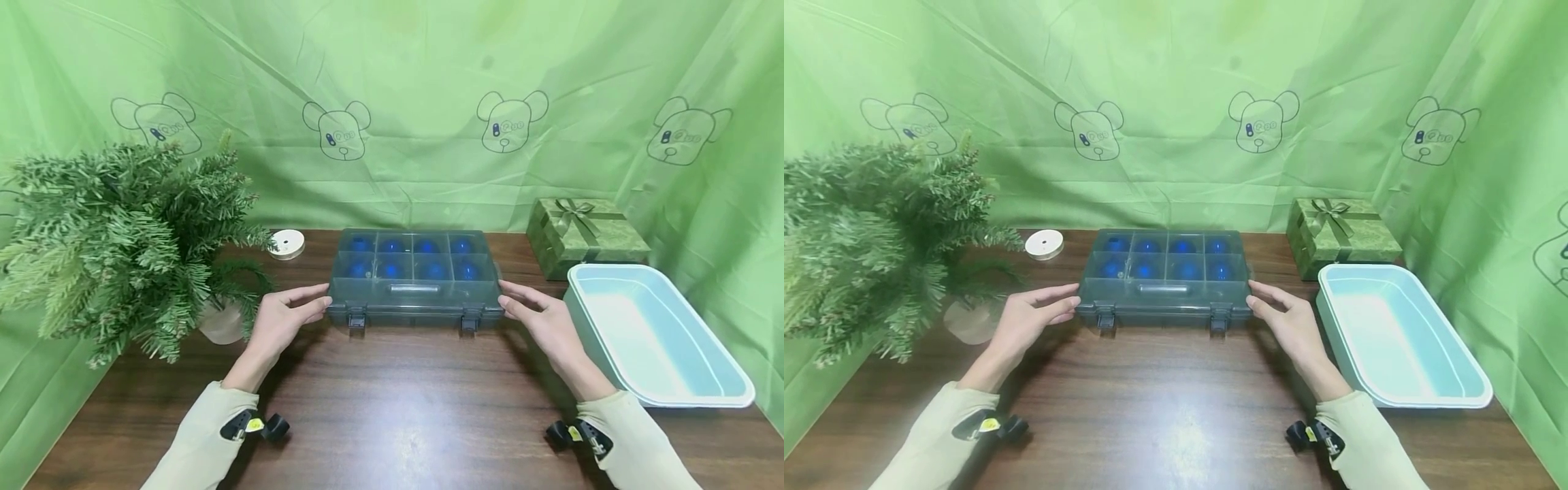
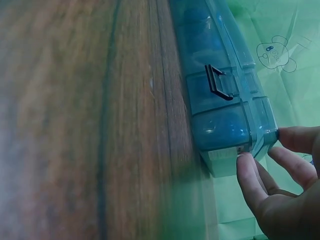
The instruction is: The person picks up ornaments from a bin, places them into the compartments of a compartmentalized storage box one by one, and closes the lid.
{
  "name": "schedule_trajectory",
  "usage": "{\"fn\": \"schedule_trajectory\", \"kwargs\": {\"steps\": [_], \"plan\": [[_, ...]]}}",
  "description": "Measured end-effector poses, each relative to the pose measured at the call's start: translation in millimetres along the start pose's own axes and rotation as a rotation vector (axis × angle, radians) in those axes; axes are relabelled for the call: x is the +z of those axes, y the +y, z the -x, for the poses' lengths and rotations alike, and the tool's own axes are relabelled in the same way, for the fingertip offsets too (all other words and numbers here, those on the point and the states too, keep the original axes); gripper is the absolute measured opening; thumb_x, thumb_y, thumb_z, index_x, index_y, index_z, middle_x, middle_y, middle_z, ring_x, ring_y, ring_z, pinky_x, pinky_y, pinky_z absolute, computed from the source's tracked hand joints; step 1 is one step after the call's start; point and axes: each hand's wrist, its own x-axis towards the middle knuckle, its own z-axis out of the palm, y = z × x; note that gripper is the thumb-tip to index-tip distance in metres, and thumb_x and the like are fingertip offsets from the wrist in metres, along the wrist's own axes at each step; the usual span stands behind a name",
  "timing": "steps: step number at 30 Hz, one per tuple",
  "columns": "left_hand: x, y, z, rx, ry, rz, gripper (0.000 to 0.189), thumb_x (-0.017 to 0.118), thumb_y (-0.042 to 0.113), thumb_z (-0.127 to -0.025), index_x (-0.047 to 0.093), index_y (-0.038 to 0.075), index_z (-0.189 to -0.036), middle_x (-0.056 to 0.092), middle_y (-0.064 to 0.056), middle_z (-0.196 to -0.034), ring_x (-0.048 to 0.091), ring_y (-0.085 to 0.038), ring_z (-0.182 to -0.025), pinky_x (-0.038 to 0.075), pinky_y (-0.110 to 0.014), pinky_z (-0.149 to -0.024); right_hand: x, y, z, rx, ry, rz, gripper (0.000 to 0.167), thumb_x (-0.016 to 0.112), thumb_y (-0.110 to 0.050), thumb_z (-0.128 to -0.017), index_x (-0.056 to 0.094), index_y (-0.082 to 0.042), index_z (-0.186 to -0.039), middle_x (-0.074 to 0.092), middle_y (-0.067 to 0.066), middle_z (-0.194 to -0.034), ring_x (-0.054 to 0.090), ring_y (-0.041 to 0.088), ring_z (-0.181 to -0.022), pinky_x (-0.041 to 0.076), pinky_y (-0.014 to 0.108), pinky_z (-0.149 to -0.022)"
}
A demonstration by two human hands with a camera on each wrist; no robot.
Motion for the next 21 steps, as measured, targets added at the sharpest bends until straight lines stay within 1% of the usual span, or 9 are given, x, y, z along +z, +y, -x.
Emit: {"fn": "schedule_trajectory", "kwargs": {"steps": [5,8,15,21], "plan": [[6.0,-0.1,-7.3,0.020,0.037,0.001,0.036,0.083,0.019,-0.096,0.077,0.004,-0.128,0.072,-0.018,-0.130,0.078,-0.024,-0.098,0.061,-0.030,-0.085,4,0,-9.6,-0.002,0.023,0.026,0.053,0.071,-0.041,-0.104,0.065,-0.014,-0.149,0.063,0.012,-0.147,0.072,0.005,-0.104,0.052,0.016,-0.092],[9.0,-1.2,-12.4,0.027,0.055,-0.010,0.034,0.082,0.019,-0.097,0.078,0.005,-0.128,0.072,-0.018,-0.130,0.078,-0.024,-0.099,0.061,-0.029,-0.086,6,1,-15.3,0.002,0.032,0.048,0.052,0.071,-0.044,-0.103,0.065,-0.017,-0.148,0.064,0.010,-0.146,0.072,0.005,-0.105,0.052,0.016,-0.092],[15.2,-2.9,-22.8,0.045,0.094,0.023,0.031,0.082,0.013,-0.096,0.078,0.002,-0.124,0.075,-0.019,-0.123,0.078,-0.015,-0.092,0.061,-0.028,-0.084,10,2,-25.9,-0.019,0.093,0.079,0.045,0.073,-0.041,-0.103,0.072,-0.016,-0.141,0.074,0.011,-0.128,0.072,0.006,-0.099,0.050,0.018,-0.091],[16.2,-3.5,-26.2,0.043,0.115,-0.035,0.030,0.083,0.017,-0.095,0.080,0.005,-0.122,0.077,-0.016,-0.117,0.078,-0.014,-0.091,0.060,-0.024,-0.082,12,4,-29.5,-0.038,0.116,0.106,0.042,0.075,-0.039,-0.102,0.074,-0.015,-0.137,0.076,0.010,-0.125,0.069,0.005,-0.098,0.048,0.019,-0.091]]}}
